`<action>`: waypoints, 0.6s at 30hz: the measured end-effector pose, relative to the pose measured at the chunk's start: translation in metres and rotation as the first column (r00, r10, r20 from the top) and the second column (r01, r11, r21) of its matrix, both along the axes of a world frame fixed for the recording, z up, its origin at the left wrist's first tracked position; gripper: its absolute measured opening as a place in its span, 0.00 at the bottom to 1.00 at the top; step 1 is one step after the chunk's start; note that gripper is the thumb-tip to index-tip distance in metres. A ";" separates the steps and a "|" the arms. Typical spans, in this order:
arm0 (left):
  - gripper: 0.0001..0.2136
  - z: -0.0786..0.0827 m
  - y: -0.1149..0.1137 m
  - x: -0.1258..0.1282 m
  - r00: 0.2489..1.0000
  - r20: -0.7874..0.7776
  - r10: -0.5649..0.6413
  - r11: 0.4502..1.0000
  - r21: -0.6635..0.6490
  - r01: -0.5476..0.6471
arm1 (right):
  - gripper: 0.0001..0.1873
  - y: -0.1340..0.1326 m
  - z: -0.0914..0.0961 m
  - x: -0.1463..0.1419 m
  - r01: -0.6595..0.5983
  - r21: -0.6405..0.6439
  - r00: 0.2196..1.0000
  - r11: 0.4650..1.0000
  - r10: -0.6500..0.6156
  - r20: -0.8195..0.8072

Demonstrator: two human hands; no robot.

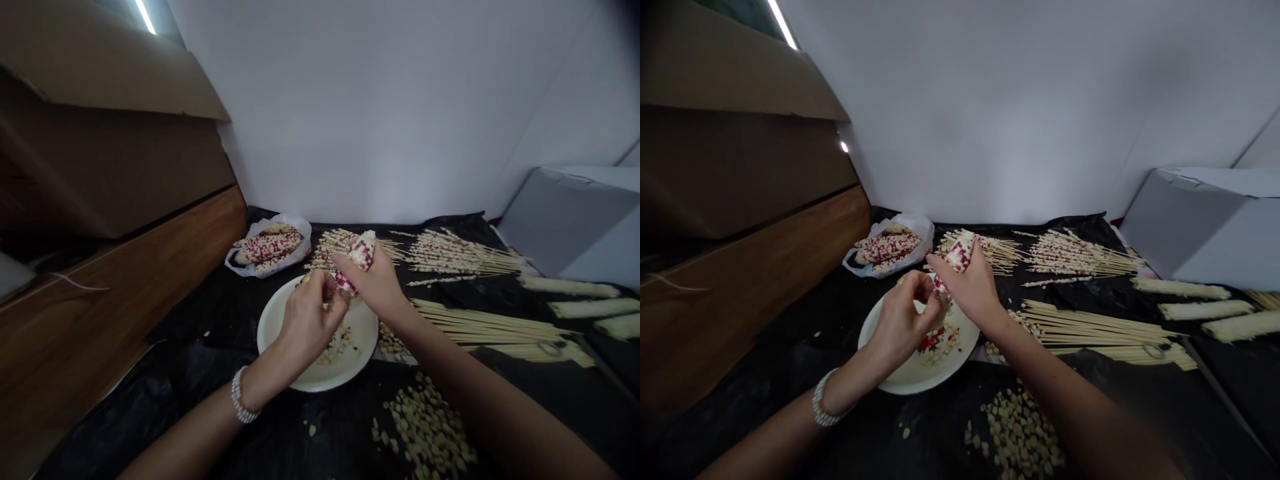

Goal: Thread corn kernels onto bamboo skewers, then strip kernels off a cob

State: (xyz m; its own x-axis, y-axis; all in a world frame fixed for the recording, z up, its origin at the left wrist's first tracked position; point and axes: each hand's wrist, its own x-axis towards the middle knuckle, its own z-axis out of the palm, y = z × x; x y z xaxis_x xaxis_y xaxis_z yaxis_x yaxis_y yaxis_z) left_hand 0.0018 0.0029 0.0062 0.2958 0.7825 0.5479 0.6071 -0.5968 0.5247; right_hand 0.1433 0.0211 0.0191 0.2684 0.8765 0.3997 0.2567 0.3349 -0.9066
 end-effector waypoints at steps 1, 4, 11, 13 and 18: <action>0.05 0.001 -0.001 0.000 1.000 -0.016 0.012 1.000 0.029 -0.012 | 0.24 0.001 0.000 0.001 -0.002 -0.021 0.999 1.000 0.001 -0.037; 0.04 0.006 -0.006 -0.001 0.999 -0.048 -0.024 0.993 0.110 0.030 | 0.21 0.005 -0.001 0.004 -0.021 -0.047 0.995 0.999 0.016 -0.102; 0.04 0.023 -0.023 0.001 0.945 -0.024 -0.327 0.934 0.143 0.327 | 0.23 0.008 0.000 0.011 -0.077 -0.030 0.983 0.997 0.071 -0.172; 0.03 0.024 -0.019 0.001 0.945 0.123 -0.303 0.953 0.070 0.296 | 0.22 0.008 0.001 0.012 -0.085 -0.019 0.981 0.996 0.080 -0.176; 0.05 0.019 0.005 -0.002 0.818 0.572 -0.054 0.920 -0.291 0.264 | 0.20 0.008 0.002 0.010 -0.049 0.011 0.987 0.999 0.050 -0.151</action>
